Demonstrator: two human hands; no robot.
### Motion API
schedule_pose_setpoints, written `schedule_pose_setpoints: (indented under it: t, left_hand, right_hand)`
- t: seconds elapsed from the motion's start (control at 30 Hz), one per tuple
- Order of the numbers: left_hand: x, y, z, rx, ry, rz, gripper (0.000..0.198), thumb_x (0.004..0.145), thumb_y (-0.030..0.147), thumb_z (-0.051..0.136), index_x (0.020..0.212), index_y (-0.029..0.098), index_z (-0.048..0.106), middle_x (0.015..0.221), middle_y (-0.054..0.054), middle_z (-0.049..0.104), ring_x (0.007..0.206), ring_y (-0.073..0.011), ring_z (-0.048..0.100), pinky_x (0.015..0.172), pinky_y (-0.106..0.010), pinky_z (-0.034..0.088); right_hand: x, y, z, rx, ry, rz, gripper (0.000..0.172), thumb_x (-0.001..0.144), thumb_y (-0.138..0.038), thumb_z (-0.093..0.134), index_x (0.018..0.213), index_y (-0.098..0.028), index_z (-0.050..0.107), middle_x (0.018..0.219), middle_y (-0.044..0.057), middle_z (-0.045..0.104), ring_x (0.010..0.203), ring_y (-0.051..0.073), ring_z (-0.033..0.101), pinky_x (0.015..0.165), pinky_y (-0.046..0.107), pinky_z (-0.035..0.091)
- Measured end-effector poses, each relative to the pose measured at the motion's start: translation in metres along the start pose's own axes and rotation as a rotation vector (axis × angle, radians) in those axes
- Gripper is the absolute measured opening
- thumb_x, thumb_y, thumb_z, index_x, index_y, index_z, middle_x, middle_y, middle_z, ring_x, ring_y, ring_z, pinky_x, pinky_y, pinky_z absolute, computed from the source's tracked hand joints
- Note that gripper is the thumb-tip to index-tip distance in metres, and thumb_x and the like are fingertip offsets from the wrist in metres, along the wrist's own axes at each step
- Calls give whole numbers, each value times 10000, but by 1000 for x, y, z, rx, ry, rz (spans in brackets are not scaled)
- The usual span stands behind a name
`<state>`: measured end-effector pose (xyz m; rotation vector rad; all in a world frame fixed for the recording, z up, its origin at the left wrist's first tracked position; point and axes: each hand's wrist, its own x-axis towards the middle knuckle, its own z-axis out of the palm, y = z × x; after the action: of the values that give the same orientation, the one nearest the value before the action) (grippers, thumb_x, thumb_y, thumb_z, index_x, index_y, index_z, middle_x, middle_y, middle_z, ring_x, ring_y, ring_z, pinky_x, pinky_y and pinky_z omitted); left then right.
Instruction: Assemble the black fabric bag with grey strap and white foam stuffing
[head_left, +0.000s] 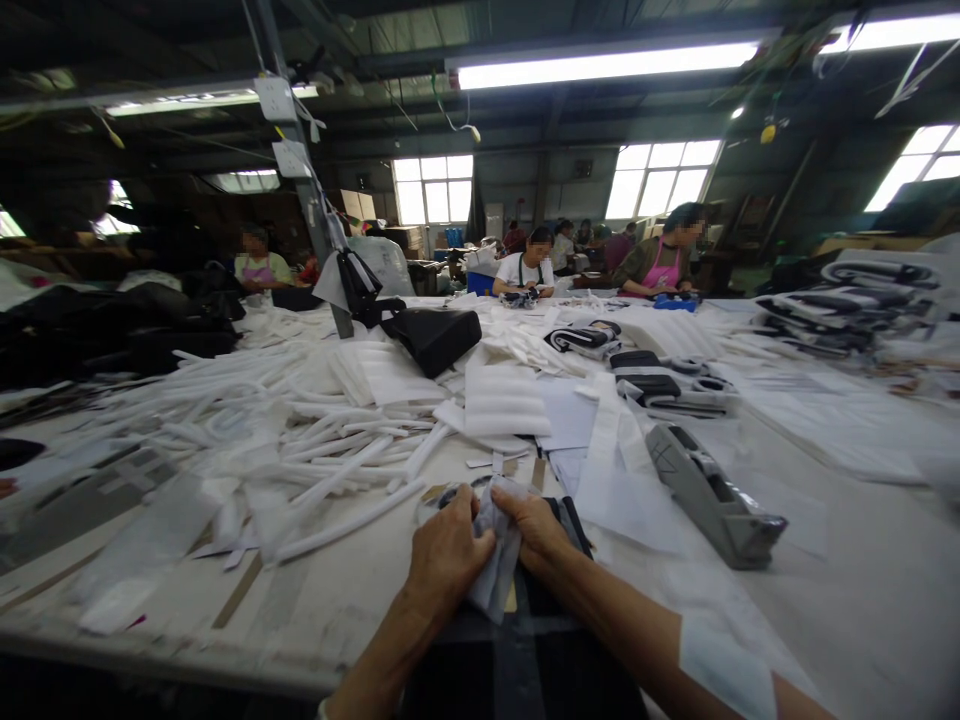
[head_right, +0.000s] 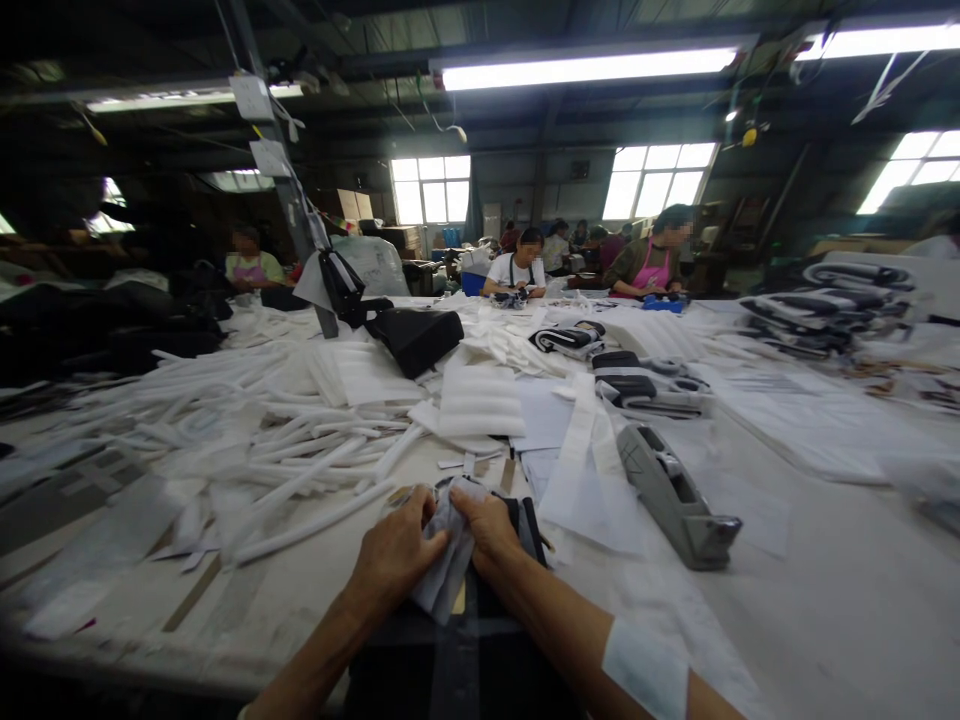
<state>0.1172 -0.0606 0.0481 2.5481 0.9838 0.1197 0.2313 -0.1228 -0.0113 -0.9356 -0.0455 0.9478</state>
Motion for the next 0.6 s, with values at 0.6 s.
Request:
schedule_pose_setpoints:
  t: [0.6]
  left_hand:
    - [34, -26, 9, -493, -95, 48, 111, 643, 176, 540, 752, 182, 561, 755, -11, 612, 807, -201, 587, 706, -270, 403]
  right_hand:
    - [-24, -30, 5, -310, -127, 117, 324, 673, -336, 794, 874, -119, 662, 806, 81, 707, 668, 193, 656, 643, 352, 552]
